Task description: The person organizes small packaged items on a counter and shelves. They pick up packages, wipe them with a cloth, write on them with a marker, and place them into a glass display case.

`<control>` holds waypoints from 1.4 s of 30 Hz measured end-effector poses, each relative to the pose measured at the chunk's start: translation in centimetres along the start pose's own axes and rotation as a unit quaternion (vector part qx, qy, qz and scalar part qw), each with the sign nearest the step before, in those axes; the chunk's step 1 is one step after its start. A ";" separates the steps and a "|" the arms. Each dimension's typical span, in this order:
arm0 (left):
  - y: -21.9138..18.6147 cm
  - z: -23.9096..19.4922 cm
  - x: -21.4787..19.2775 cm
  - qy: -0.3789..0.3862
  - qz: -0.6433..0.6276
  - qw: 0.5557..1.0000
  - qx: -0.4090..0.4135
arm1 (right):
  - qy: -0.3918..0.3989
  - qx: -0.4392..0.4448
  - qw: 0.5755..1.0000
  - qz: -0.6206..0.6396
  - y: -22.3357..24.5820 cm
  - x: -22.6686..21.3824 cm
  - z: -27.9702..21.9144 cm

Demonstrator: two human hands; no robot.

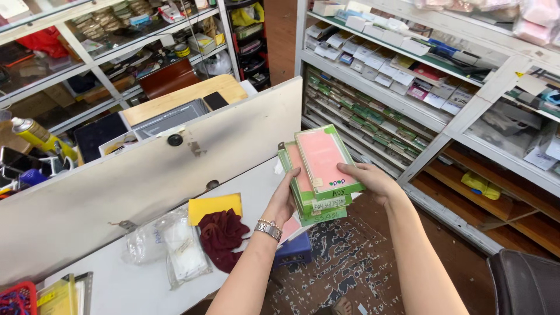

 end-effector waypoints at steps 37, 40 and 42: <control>1.3 46.2 25.0 0.041 0.043 0.998 -0.002 | -0.146 -0.086 0.967 0.192 7.7 -49.4 8.6; -1.1 50.2 25.3 0.037 0.057 0.997 0.031 | -0.148 -0.102 0.963 0.199 10.6 -53.2 10.9; -2.1 52.2 24.9 0.029 0.044 0.998 0.033 | -0.136 -0.118 0.962 0.204 12.0 -55.3 12.5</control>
Point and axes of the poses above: each hand's wrist, its own z-axis towards the middle knuckle, its own x-axis out of the palm, y = z × x, the point moved 1 cm from there along z, towards the middle knuckle, and after that the axes turned 10 degrees about y, right-handed, at the moved point
